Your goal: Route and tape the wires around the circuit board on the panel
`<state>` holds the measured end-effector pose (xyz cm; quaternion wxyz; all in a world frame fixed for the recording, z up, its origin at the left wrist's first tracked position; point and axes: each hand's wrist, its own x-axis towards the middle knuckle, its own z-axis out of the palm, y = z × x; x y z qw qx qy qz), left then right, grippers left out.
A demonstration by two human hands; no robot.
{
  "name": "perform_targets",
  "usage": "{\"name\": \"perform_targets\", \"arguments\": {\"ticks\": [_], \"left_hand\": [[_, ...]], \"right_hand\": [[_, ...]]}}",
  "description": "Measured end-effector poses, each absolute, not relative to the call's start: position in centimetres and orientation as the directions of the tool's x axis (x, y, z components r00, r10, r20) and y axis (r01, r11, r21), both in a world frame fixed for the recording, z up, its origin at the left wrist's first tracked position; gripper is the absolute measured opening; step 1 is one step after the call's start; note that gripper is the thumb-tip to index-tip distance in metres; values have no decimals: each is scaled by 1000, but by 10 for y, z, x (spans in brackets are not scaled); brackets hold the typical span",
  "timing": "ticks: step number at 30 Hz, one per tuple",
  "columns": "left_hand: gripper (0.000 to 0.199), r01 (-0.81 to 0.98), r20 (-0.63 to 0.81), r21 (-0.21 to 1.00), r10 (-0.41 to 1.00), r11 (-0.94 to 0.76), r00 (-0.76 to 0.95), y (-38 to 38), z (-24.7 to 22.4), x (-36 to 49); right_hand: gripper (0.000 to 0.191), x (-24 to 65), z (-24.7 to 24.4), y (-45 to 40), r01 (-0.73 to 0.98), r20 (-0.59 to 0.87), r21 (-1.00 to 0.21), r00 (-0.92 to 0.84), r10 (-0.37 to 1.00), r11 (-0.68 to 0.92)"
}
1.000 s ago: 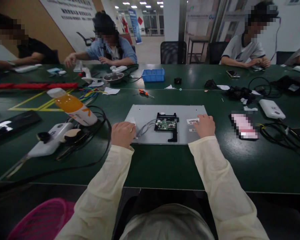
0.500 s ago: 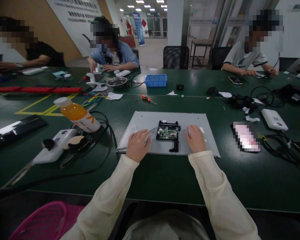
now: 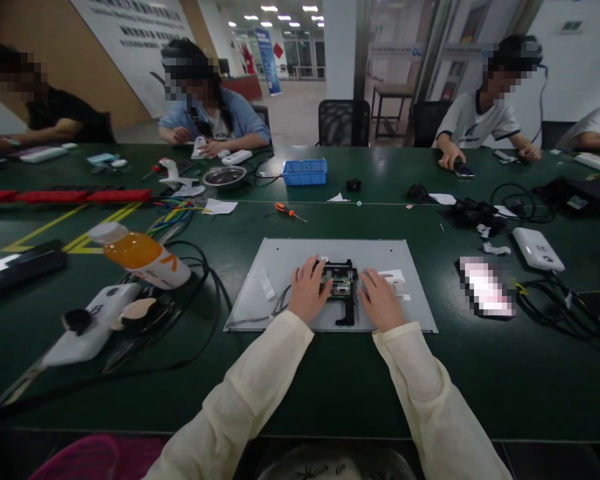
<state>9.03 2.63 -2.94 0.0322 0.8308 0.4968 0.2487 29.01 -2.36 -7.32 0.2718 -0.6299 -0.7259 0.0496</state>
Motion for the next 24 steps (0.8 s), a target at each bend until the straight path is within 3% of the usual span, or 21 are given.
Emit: {"name": "perform_targets", "arguments": {"ticks": [4,10,15,20,24], "left_hand": [[38,753,413,404,838,-520,357,30,-30,84],[24,586,409,662,880,-468,241,45,-37,76],[20,549,367,721,905,-422,213,47,-40,73],[19,538,371,727,903,-427,216,45,-40,73],[19,522,393,727,894,-446,217,45,-43,73]], "right_hand": [[39,285,-62,-21,837,354,-504,-22,935,210],[34,270,-33,14,763,355,-596,-26,935,248],[33,243,-34,59,801,275,-522,-169,946,295],[23,223,-40,70,910,229,-385,-68,971,154],[22,214,-37,70,927,201,-324,-130,971,191]]}}
